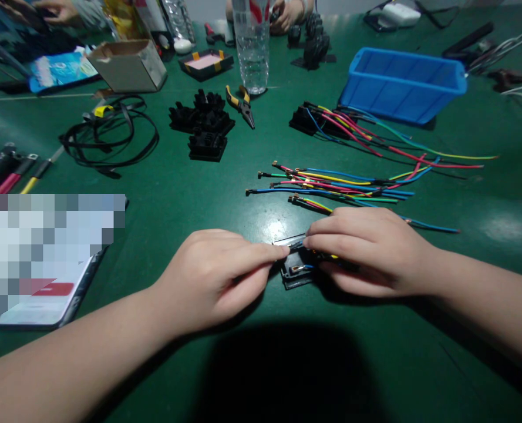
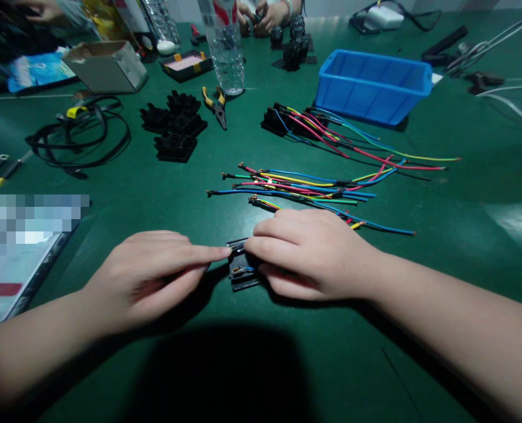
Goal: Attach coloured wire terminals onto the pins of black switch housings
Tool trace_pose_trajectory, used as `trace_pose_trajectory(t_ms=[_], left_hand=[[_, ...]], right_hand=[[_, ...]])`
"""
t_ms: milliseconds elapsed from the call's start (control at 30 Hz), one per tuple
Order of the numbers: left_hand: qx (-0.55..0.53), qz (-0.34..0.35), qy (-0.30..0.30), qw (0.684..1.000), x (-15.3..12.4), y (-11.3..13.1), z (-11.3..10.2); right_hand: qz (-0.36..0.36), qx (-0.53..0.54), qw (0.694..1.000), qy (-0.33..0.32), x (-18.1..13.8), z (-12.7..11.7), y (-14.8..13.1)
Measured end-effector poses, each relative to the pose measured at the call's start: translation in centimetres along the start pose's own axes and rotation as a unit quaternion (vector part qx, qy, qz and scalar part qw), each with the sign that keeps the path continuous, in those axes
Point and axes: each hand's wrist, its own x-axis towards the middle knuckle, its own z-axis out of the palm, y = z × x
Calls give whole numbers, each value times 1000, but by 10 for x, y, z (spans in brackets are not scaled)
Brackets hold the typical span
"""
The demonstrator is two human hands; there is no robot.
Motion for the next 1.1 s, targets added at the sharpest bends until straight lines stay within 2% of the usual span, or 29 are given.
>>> trace_pose_trajectory(t_ms=[500, 733, 833, 1000, 1100], left_hand=[[-69, -60, 2, 996, -1, 4, 3], [-67, -84, -15, 994, -2, 4, 4], [-52, -69, -16, 996, -1, 4, 4], [19, 15, 1, 1000, 0, 0, 4], [35, 28, 10, 999, -2, -2, 3]], right_hand=[[3, -3, 1000, 21, 0, 0, 0], [11, 36, 999, 25, 0, 1, 0], [11, 41, 999, 23, 0, 1, 0], [11, 39, 999, 24, 0, 0, 0], [12, 42, 999, 22, 0, -1, 0]])
